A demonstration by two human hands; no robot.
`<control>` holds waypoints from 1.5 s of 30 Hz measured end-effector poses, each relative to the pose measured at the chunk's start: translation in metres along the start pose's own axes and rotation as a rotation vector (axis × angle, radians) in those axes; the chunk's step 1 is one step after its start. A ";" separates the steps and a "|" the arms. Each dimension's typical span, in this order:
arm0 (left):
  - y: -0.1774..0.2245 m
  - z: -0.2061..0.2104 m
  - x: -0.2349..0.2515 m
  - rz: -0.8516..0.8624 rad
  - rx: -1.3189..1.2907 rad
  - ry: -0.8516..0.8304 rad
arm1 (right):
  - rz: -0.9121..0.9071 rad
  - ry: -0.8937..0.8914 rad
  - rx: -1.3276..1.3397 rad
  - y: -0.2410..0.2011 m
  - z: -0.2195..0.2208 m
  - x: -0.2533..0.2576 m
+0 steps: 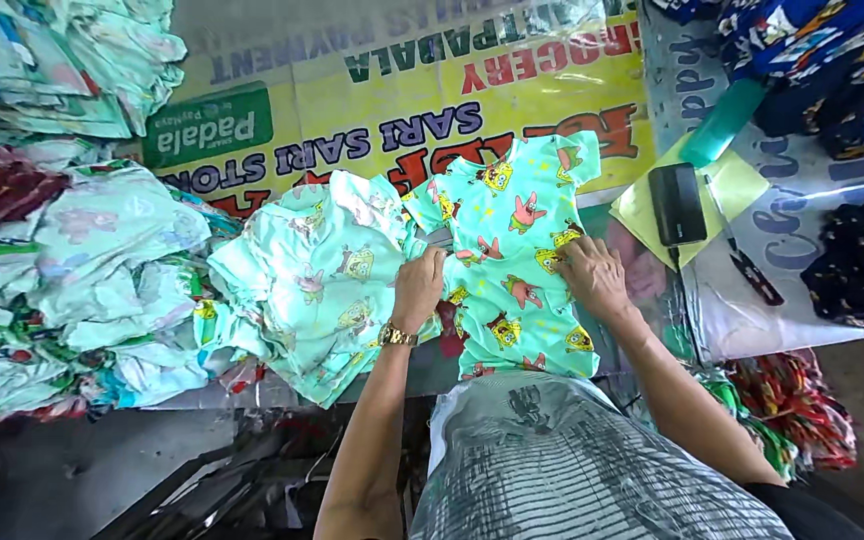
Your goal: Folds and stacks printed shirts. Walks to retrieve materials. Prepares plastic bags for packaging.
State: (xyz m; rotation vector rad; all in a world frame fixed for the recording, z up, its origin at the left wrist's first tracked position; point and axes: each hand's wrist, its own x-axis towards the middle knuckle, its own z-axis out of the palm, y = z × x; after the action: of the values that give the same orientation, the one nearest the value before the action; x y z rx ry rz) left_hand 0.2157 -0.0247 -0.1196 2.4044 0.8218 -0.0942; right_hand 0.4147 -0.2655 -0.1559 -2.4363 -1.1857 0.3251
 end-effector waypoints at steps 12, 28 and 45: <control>-0.031 0.008 -0.072 0.444 0.252 0.227 | -0.515 0.058 -0.046 0.017 -0.011 -0.090; -0.059 0.024 -0.071 0.204 -0.025 0.044 | -0.498 0.062 -0.029 0.010 0.026 -0.075; 0.092 -0.110 -0.102 0.681 -0.376 0.773 | -0.480 0.559 0.498 -0.053 -0.167 -0.052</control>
State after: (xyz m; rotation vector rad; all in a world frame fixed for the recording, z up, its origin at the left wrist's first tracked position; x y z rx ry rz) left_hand 0.1736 -0.0768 0.0433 2.1949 0.2261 1.1940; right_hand 0.4090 -0.3202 0.0182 -1.5999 -1.1985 -0.1812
